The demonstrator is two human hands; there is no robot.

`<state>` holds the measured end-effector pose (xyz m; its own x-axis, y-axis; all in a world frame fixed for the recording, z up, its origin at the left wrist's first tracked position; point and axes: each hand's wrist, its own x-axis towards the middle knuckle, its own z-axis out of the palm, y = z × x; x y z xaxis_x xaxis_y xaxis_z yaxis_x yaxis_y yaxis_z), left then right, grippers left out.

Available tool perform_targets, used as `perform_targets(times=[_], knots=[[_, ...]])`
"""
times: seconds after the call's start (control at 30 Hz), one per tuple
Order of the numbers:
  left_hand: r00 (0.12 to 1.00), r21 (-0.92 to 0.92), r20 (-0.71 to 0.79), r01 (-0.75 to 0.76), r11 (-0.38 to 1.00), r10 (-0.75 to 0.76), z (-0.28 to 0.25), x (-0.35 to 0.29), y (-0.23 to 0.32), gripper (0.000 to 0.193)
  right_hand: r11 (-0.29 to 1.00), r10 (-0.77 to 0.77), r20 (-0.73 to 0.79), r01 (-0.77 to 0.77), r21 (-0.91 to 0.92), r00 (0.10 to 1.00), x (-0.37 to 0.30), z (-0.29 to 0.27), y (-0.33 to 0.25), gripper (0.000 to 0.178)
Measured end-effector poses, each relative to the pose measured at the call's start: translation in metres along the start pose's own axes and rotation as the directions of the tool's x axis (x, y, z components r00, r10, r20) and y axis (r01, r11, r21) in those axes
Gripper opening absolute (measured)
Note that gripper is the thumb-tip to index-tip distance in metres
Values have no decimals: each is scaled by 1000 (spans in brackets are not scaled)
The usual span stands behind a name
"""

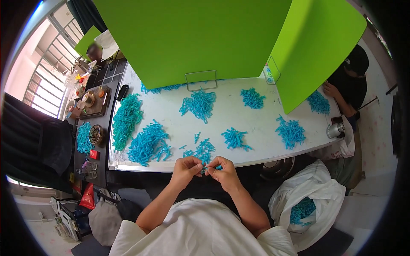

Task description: Assembling small blue plastic interlocking parts by hand at a workbench.

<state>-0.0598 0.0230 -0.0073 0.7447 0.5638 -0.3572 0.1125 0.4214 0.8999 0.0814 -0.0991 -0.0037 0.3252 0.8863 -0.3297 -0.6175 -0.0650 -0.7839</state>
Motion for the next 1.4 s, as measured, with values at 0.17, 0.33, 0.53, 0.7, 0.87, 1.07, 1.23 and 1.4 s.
perform_targets(times=[0.17, 0.33, 0.53, 0.7, 0.87, 1.07, 1.23, 1.4], knots=[[999, -36, -22, 32, 999, -33, 9, 3, 6, 7, 998, -7, 20, 9, -65, 1000, 2, -2, -10, 10], [999, -37, -25, 36, 999, -37, 13, 6, 6, 6, 978, -75, 25, 79, -193, 997, 3, -8, -11, 8], [996, 367, -71, -28, 930, 58, 32, 12, 13, 7, 970, 213, 96, -199, -139, 972, 18, -35, -31, 10], [987, 420, -118, -47, 906, 106, 46, 24, 10, 6, 981, 196, 92, -196, -13, 976, 13, -42, -15, 12], [987, 370, -119, -58, 927, 110, 53, 30, 2, 8, 996, -43, -88, 36, -84, 995, -3, -33, -3, 15], [1000, 373, 4, 5, 928, -6, 48, 33, 6, 6, 968, 175, 151, -198, 155, 973, 5, -62, -13, 10], [996, 108, -24, 92, 990, -90, 40, 34, 2, 5, 999, 46, 13, -46, 10, 999, 0, -41, -22, 10], [999, 155, -39, 14, 988, -8, 37, 32, -2, 8, 996, 20, 10, -19, -86, 1000, 2, -35, -17, 11]])
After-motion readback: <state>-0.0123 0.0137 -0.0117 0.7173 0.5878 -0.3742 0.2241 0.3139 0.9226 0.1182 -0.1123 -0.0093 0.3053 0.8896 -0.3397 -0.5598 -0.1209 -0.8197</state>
